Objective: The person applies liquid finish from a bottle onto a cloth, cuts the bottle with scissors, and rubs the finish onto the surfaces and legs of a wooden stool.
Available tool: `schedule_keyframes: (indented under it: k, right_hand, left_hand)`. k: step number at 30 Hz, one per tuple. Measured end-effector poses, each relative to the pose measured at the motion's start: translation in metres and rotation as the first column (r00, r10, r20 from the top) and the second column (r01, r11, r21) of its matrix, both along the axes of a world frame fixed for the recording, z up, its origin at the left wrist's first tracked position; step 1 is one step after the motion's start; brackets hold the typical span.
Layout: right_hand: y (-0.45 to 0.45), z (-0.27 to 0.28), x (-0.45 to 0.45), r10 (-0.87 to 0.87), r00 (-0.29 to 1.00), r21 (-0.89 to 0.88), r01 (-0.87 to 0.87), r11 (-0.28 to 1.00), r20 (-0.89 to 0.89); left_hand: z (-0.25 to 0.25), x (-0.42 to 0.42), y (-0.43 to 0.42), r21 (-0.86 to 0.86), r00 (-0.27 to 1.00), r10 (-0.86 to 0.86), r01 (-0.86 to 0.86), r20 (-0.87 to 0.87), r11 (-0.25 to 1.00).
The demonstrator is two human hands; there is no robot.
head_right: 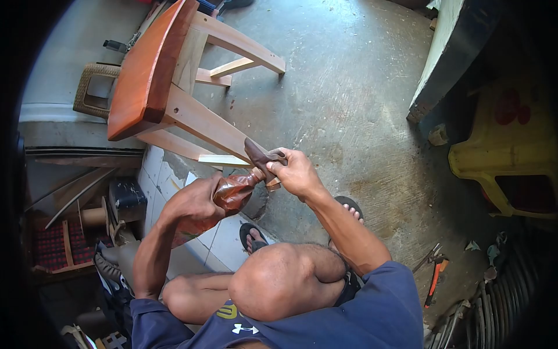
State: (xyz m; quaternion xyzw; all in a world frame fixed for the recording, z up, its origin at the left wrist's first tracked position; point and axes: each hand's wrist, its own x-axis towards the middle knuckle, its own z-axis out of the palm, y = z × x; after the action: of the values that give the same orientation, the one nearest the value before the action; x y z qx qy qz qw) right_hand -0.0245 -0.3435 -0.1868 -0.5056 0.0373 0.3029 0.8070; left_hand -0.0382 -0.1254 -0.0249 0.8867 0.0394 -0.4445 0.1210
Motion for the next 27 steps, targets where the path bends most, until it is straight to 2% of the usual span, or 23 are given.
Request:
schedule_keyframes:
  k: [3,5,6,7,9,10,11,12,13,15,17,19,21,22,23,24,27]
  right_hand:
    - [-0.006,0.018,0.007,0.008,0.998,0.029,-0.01,1.0,0.068]
    - [-0.006,0.036,0.019,0.011,0.993,0.062,-0.018,0.998,0.117]
    - [-0.006,0.05,0.025,-0.024,0.997,0.229,0.008,0.973,0.069]
    - [-0.005,0.062,0.032,-0.048,0.999,0.39,0.038,0.92,0.015]
    - [0.0,0.086,0.054,-0.076,0.996,0.543,0.038,0.839,0.048]
    - [0.007,0.101,0.067,-0.147,0.987,0.583,0.082,0.808,0.065]
    - [0.015,0.116,0.081,-0.222,0.972,0.623,0.127,0.772,0.077]
    - [0.024,0.133,0.096,-0.36,0.917,0.594,0.196,0.78,0.17]
    - [0.036,0.146,0.11,-0.478,0.84,0.568,0.269,0.778,0.258]
    - [0.061,0.158,0.138,-0.644,0.628,0.464,0.456,0.759,0.437]
    - [0.086,0.154,0.148,-0.608,0.49,0.379,0.491,0.785,0.624]
    - [0.091,0.155,0.108,-0.517,0.204,0.324,0.577,0.749,0.832]
    - [0.102,0.14,0.074,-0.471,-0.002,0.393,0.552,0.735,0.882]
    - [0.102,0.14,0.068,-0.489,0.043,0.39,0.543,0.743,0.872]
    - [0.103,0.138,0.076,-0.485,0.049,0.385,0.542,0.747,0.873]
    - [0.106,0.138,0.09,-0.526,0.07,0.406,0.553,0.728,0.848]
    - [0.107,0.138,0.122,-0.571,0.058,0.446,0.562,0.697,0.819]
  left_hand:
    - [-0.009,-0.015,0.016,-0.178,0.984,0.044,-0.012,0.175,0.984]
    - [-0.012,-0.026,0.024,-0.346,0.95,0.221,-0.135,0.22,0.928]
    - [-0.025,-0.031,0.04,-0.453,0.932,0.281,-0.153,0.228,0.878]
    - [-0.035,-0.036,0.051,-0.452,0.929,0.277,-0.143,0.245,0.88]
    - [-0.055,-0.041,0.073,-0.723,0.832,0.544,-0.309,0.108,0.617]
    - [-0.067,-0.042,0.092,-0.729,0.834,0.518,-0.233,0.19,0.643]
    - [-0.072,-0.04,0.097,-0.729,0.834,0.515,-0.226,0.197,0.646]
    - [-0.075,-0.036,0.099,-0.755,0.809,0.561,-0.255,0.174,0.603]
    - [-0.082,-0.036,0.102,-0.779,0.78,0.61,-0.292,0.142,0.555]
    - [-0.111,-0.033,0.106,-0.779,0.783,0.61,-0.303,0.126,0.55]
    - [-0.141,-0.034,0.107,-0.715,0.756,0.621,-0.317,0.206,0.623]
    - [-0.166,-0.04,0.117,-0.719,0.764,0.622,-0.335,0.172,0.609]
    - [-0.194,-0.036,0.132,-0.751,0.762,0.646,-0.401,0.044,0.525]
    - [-0.173,-0.029,0.107,-0.798,0.784,0.616,-0.324,0.073,0.507]
    - [-0.181,-0.029,0.108,-0.799,0.782,0.62,-0.33,0.067,0.503]
    - [-0.193,-0.032,0.116,-0.725,0.804,0.573,-0.299,0.159,0.621]
    - [-0.18,-0.039,0.112,-0.572,0.855,0.419,-0.187,0.305,0.799]
